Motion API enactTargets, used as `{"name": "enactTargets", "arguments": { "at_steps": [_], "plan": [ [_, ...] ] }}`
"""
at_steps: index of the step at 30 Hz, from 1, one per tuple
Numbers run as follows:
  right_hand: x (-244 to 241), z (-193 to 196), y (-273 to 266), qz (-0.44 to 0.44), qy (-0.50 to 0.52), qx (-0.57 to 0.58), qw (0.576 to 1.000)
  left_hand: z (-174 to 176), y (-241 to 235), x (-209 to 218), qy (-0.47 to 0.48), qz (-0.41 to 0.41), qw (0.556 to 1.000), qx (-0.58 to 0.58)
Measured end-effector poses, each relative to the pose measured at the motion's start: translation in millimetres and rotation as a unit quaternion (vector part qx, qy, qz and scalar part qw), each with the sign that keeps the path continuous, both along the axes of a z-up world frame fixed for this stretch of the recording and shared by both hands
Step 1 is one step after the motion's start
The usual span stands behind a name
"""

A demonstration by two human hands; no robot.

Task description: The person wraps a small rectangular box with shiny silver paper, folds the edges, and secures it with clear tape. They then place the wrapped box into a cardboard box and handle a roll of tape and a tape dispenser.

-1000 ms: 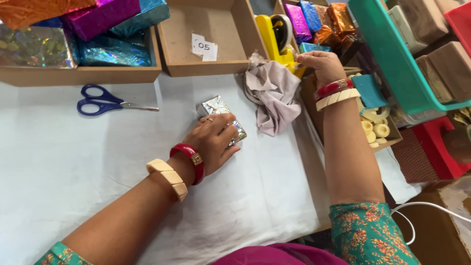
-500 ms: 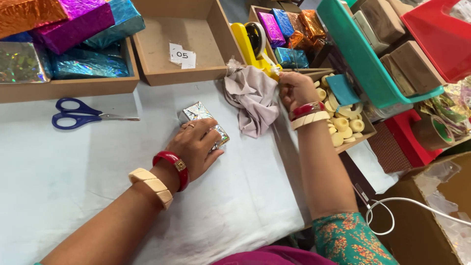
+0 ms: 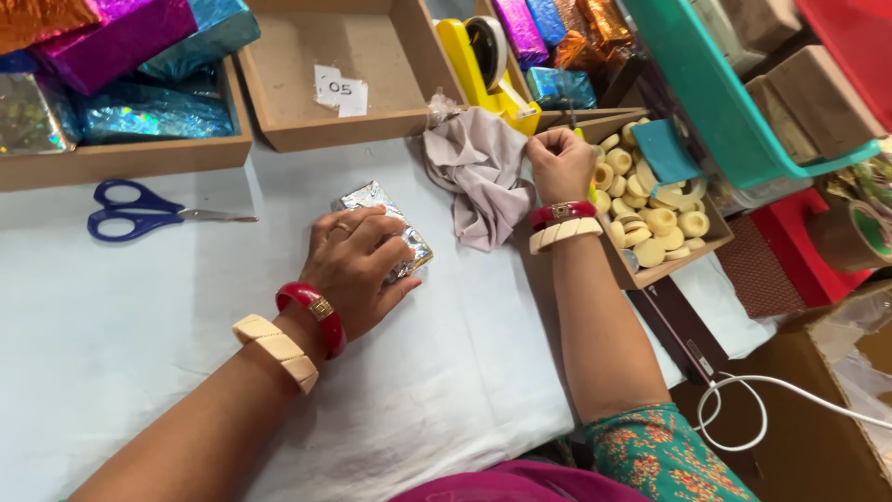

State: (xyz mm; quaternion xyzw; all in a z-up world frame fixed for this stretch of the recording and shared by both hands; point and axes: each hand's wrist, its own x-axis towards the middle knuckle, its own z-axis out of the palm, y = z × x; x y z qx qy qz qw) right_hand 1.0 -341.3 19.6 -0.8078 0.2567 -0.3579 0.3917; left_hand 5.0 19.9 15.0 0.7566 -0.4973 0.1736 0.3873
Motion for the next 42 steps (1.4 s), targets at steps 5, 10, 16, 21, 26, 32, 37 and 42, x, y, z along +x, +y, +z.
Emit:
{"name": "enactTargets", "arguments": {
  "at_steps": [5, 10, 16, 21, 26, 32, 37, 42],
  "plan": [
    [4.3, -15.7, -0.1, 0.001, -0.011, -0.047, 0.999, 5.2, 2.8, 0.2, 0.006, -0.002, 1.0, 0.009],
    [-6.9, -5.6, 8.6, 0.096, -0.133, 0.146, 0.975, 6.1, 3.7, 1.5, 0.004, -0.011, 1.0, 0.004],
    [-17.1, 31.3, 36.6, 0.154, -0.209, 0.339, 0.904, 4.1, 4.0, 2.1, 0.013, -0.017, 1.0, 0.01],
    [-13.0, 22.6, 26.2, 0.096, -0.145, 0.401, 0.899, 5.7, 4.8, 1.9, 0.011, -0.014, 1.0, 0.017],
    [-8.3, 12.3, 23.9, 0.085, -0.133, 0.371, 0.915, 3.4, 4.8, 2.5, 0.005, -0.013, 1.0, 0.02],
    [-3.4, 12.9, 24.0, 0.096, -0.168, 0.385, 0.902, 2.9, 4.7, 2.8, 0.0, -0.015, 1.0, 0.019],
    [6.4, 2.1, 19.4, 0.078, -0.139, 0.375, 0.913, 7.6, 5.8, 2.4, 0.001, -0.015, 1.0, 0.022],
    [14.5, -12.2, 12.1, 0.084, -0.151, 0.386, 0.906, 8.0, 5.8, 1.7, -0.002, -0.012, 1.0, 0.026]
  ]
}}
